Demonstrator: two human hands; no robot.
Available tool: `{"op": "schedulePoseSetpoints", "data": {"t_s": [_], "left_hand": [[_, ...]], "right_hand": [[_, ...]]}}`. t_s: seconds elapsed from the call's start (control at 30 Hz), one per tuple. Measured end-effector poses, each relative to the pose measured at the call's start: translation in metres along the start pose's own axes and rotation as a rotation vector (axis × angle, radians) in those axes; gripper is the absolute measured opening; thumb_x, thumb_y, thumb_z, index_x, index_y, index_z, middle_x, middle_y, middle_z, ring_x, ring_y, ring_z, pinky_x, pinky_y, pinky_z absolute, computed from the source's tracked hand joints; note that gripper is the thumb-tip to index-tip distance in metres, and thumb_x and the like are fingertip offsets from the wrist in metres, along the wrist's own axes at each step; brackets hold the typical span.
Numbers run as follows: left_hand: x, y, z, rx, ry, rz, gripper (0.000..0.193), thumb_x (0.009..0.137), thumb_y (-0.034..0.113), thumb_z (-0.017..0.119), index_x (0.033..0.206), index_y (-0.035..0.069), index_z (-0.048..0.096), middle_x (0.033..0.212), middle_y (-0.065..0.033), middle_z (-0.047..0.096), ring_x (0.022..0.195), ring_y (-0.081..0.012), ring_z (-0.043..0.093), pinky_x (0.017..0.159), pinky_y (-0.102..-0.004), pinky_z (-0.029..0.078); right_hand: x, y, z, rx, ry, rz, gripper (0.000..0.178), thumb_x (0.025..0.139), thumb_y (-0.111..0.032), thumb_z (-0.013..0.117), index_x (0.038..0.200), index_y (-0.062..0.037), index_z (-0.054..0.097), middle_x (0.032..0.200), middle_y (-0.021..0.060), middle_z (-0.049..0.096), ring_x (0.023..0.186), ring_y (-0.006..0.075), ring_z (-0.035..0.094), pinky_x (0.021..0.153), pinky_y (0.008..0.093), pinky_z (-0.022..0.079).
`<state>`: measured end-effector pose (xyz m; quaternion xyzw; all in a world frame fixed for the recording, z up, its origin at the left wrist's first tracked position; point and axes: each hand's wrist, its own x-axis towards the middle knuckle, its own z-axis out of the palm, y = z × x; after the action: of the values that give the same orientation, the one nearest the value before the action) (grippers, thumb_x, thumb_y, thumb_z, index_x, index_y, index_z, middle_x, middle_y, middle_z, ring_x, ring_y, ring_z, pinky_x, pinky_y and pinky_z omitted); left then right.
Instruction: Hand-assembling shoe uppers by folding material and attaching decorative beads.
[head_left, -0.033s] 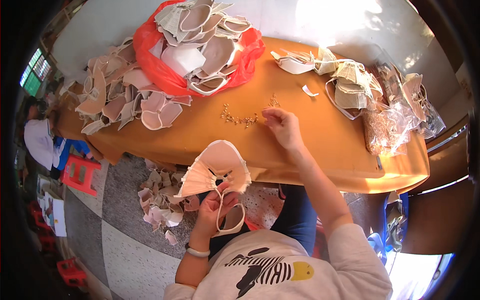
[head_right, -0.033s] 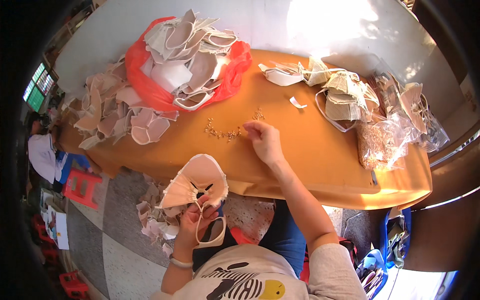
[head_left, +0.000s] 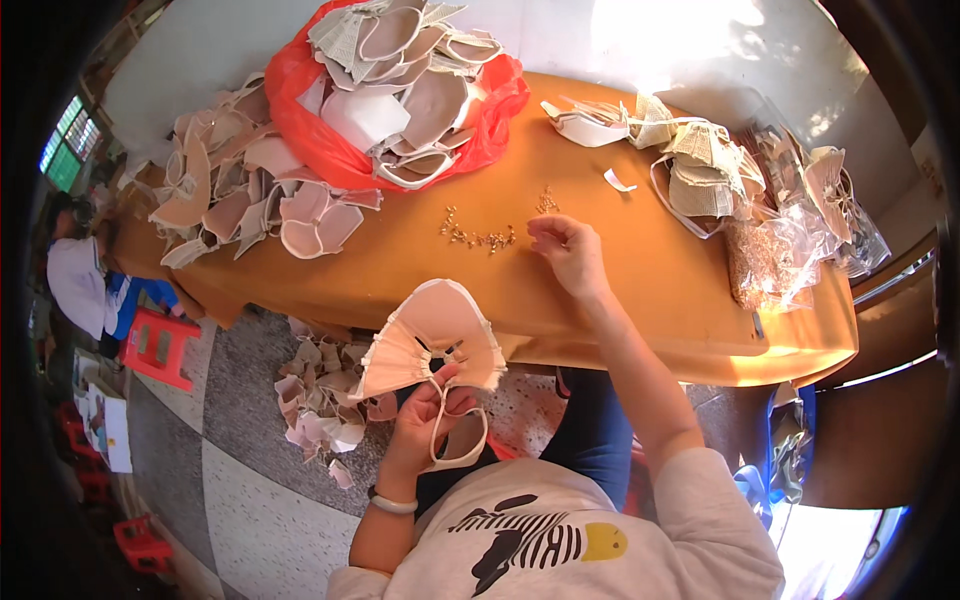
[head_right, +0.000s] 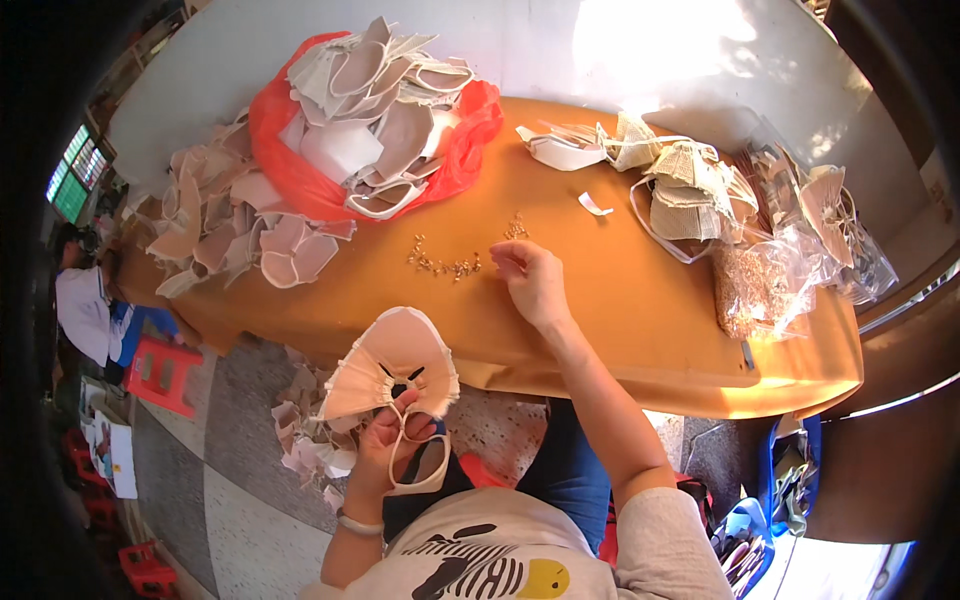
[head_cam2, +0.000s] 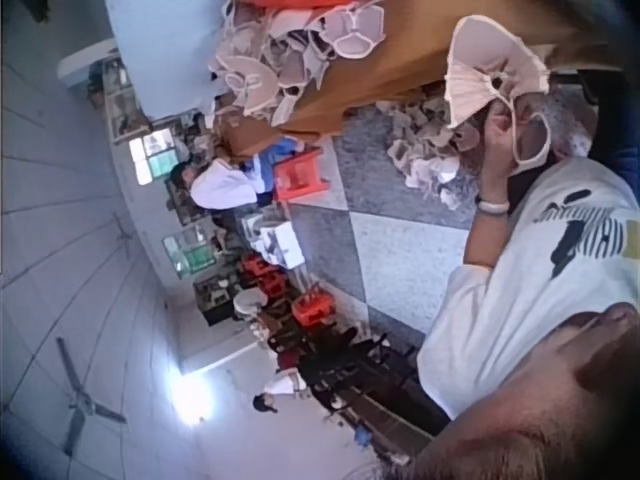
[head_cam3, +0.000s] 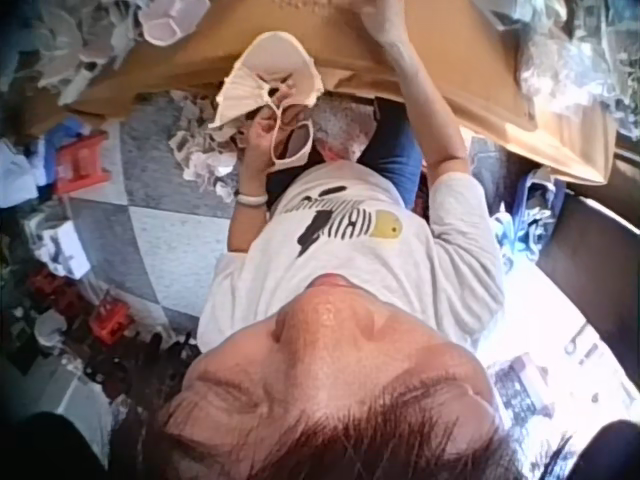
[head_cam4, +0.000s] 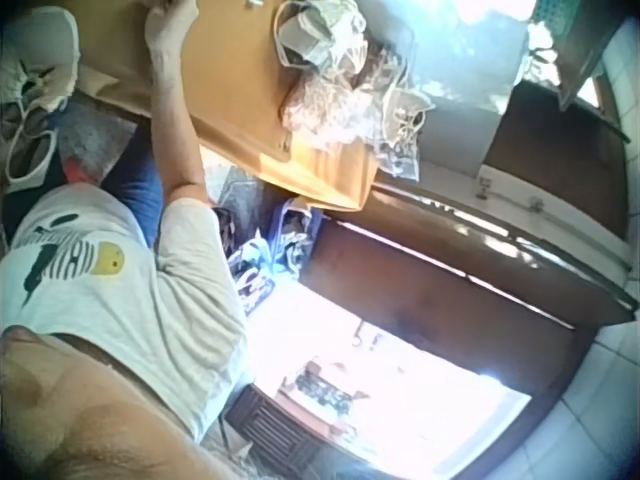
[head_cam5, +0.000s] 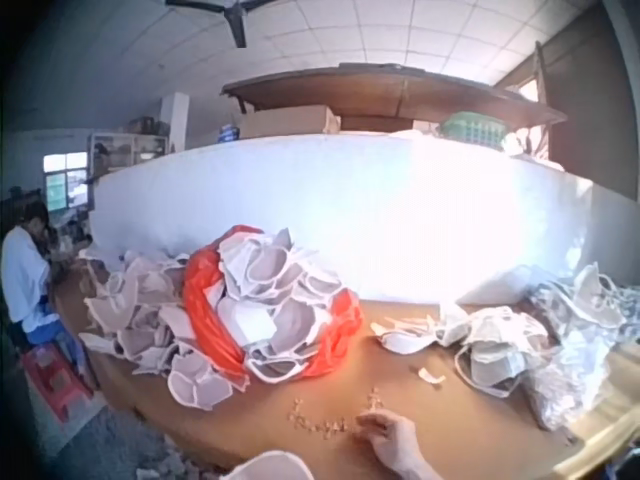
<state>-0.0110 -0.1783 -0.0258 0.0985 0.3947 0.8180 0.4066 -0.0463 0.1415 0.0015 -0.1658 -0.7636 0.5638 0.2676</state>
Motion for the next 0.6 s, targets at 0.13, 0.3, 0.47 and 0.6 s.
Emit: {"op": "schedulePoseSetpoints", "data": {"t_s": [0.13,0.3,0.47,0.6], "left_hand": [[0.0,-0.001,-0.014,-0.271,-0.141,-0.026,0.065,0.083,0.002,0.056,0.143,-0.006,0.034,0.14,-0.0181,0.048,0.126,-0.0268,0.052,0.109,-0.0399,0.04],[-0.002,0.008,-0.004,-0.385,-0.023,0.047,0.048,0.09,0.009,0.049,0.136,-0.002,0.046,0.134,-0.0173,0.053,0.118,-0.028,0.057,0.1,-0.0435,0.047],[0.009,-0.002,0.006,-0.031,0.384,0.04,0.034,0.088,-0.002,0.065,0.12,0.002,0.057,0.116,-0.0077,0.061,0.099,-0.0164,0.063,0.085,-0.029,0.055],[0.015,-0.008,0.016,-0.148,0.407,0.085,0.038,0.081,-0.01,0.068,0.113,0.009,0.057,0.106,-0.0066,0.062,0.096,-0.0175,0.064,0.081,-0.0303,0.057]], "right_hand": [[-0.009,-0.011,-0.001,-0.266,-0.009,-0.046,0.014,0.08,-0.003,0.068,0.093,-0.0022,0.072,0.089,0.0147,0.069,0.08,0.0234,0.068,0.073,0.0312,0.054],[0.0,-0.015,0.015,-0.5,0.022,-0.067,0.013,0.08,-0.015,0.07,0.087,-0.0041,0.073,0.086,0.0141,0.068,0.079,0.0288,0.067,0.073,0.037,0.053],[0.001,-0.028,0.031,-0.716,0.039,-0.008,0.014,0.08,-0.021,0.069,0.082,-0.0074,0.074,0.086,0.0127,0.069,0.082,0.0315,0.066,0.074,0.041,0.053],[0.001,-0.027,0.025,-0.713,0.046,-0.023,0.013,0.078,-0.019,0.068,0.078,-0.0074,0.073,0.082,0.0128,0.069,0.08,0.0311,0.067,0.073,0.0408,0.054]]}}
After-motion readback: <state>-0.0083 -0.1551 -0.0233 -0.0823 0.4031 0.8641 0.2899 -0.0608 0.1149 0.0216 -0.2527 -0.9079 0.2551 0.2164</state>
